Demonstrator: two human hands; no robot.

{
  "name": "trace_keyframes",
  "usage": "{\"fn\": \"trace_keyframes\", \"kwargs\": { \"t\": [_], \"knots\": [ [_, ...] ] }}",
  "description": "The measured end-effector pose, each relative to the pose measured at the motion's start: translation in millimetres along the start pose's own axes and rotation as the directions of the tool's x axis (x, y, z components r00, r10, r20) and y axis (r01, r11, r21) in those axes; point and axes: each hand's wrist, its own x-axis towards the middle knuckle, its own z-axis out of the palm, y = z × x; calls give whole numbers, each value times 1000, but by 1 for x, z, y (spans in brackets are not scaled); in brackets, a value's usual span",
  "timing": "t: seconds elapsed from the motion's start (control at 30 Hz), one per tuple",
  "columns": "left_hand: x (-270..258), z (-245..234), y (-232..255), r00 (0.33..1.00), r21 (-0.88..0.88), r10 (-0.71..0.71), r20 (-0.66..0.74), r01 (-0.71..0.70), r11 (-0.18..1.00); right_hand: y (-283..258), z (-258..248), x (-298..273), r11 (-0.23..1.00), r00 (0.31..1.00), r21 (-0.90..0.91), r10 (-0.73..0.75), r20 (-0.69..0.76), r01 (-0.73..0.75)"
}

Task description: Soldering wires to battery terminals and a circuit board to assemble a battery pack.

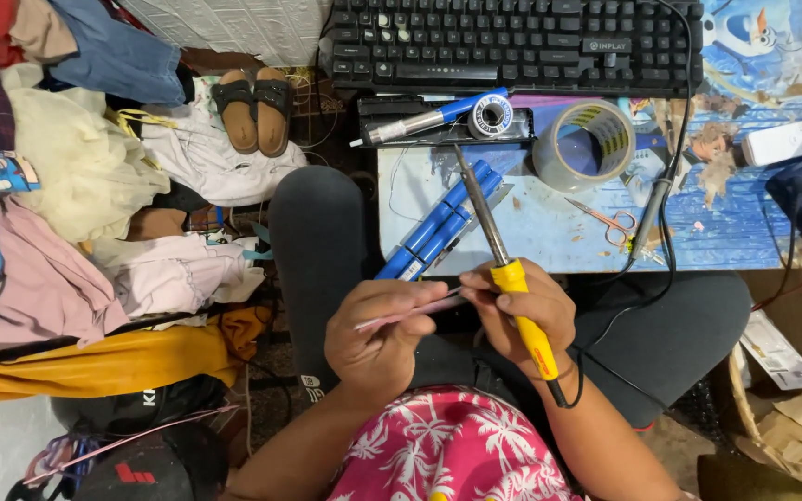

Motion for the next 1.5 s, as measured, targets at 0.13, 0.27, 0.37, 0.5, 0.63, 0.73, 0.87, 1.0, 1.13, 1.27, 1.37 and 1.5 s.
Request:
{"fn": "trace_keyframes", "kwargs": {
  "t": [0.13, 0.27, 0.37, 0.5, 0.63, 0.73, 0.87, 1.0, 1.13, 1.27, 1.37, 1.5],
  "knots": [
    [6, 1, -1, 991, 128, 70, 113, -85, 988, -1, 0, -1, 999, 998, 19, -50, -29, 51],
    [9, -5, 1, 966, 288, -176, 191, 116, 950, -2, 0, -3, 991, 994, -90, -100, -35, 97],
    [13, -12, 0, 951, 289, -221, 216, 154, 945, -4, -1, -9, 975, 992, -183, -129, -7, 125],
    [20, -20, 0, 968, 357, -190, 165, 121, 926, 2, -22, -36, 964, 998, -266, 0, 56, 15],
    [10, -18, -21, 986, 483, -57, 159, -28, 875, -4, -38, -41, 981, 998, -193, 24, 63, -12],
    [5, -12, -31, 989, 521, -20, 147, -60, 852, -1, -51, -64, 1000, 999, -28, 9, -53, -10],
    [2, -23, -40, 983, 479, -34, 179, -56, 876, -10, -73, -108, 962, 951, 189, 236, -197, -199],
    [-6, -31, -45, 961, 462, -86, 262, -46, 885, -13, -88, -116, 989, 955, 46, 148, -255, -141],
    [-8, -32, -48, 955, 454, -109, 276, -30, 890, -26, -86, -116, 969, 923, 49, 246, -296, -243],
    [-6, -24, -54, 969, 442, -36, 245, -78, 893, 0, -94, -132, 930, 908, 280, 315, -277, -237],
    [-1, -19, -56, 978, 443, 42, 205, -131, 887, 22, -94, -130, 905, 936, 401, 255, -243, -142],
    [-4, -18, -57, 985, 403, 22, 170, -90, 911, 28, -86, -114, 890, 940, 425, 272, -207, -164]
  ]
}}
